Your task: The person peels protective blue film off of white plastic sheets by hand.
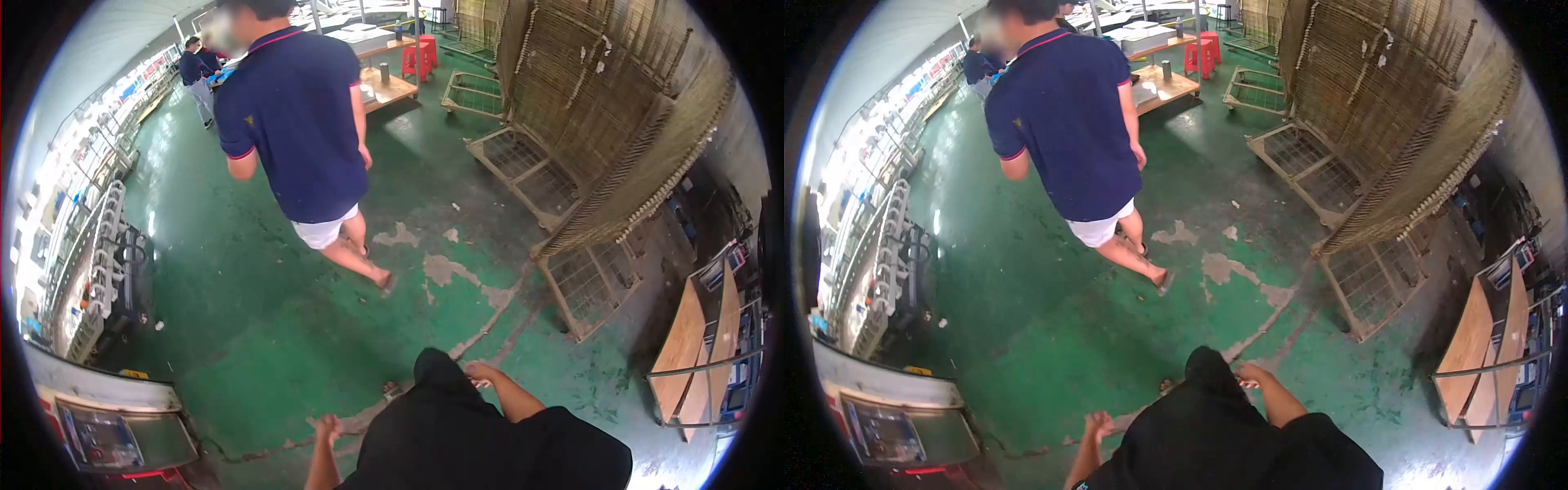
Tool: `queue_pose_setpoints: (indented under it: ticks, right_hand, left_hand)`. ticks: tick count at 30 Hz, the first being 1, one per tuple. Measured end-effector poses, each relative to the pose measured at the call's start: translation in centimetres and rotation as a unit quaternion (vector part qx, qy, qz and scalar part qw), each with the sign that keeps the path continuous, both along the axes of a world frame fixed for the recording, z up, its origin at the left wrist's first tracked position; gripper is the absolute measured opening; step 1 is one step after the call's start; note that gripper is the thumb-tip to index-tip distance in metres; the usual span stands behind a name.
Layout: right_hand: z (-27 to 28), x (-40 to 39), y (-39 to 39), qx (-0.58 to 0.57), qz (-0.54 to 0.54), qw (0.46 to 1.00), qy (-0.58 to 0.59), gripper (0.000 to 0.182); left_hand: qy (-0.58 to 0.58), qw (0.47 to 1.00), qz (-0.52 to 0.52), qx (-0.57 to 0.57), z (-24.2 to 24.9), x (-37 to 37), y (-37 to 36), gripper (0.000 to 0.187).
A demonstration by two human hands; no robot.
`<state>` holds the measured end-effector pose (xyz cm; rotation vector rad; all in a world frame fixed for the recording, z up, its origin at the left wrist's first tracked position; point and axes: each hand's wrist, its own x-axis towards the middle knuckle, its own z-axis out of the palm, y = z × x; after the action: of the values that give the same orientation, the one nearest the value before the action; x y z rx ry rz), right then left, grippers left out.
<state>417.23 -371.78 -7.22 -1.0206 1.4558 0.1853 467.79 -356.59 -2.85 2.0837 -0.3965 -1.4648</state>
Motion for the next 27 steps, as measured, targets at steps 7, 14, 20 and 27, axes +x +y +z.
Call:
queue_pose_setpoints:
  ticks: [7, 14, 20, 27]
  right_hand:
    - [-17.9, -3.3, -3.2, 0.054, 0.243, 0.967, 0.062, 0.038]
    - [-5.4, 5.7, -31.7, 0.055, -0.029, 0.994, 0.088, 0.029]
    - [-0.9, 8.8, -67.7, -0.229, -0.086, 0.969, -0.021, 0.023]
    - [5.8, 11.8, -101.2, -0.274, -0.244, 0.927, -0.081, 0.023]
  left_hand:
    - [-0.123, 0.976, 0.016, -0.181, 6.4, 17.8, -38.7, 0.026]
    - [-0.008, 0.964, -0.246, -0.102, 2.4, 13.0, -52.3, 0.011]
    - [0.237, 0.964, -0.004, 0.120, 3.1, 4.7, -54.9, 0.029]
    - [0.162, 0.968, -0.032, 0.187, -0.7, 5.2, -82.0, 0.020]
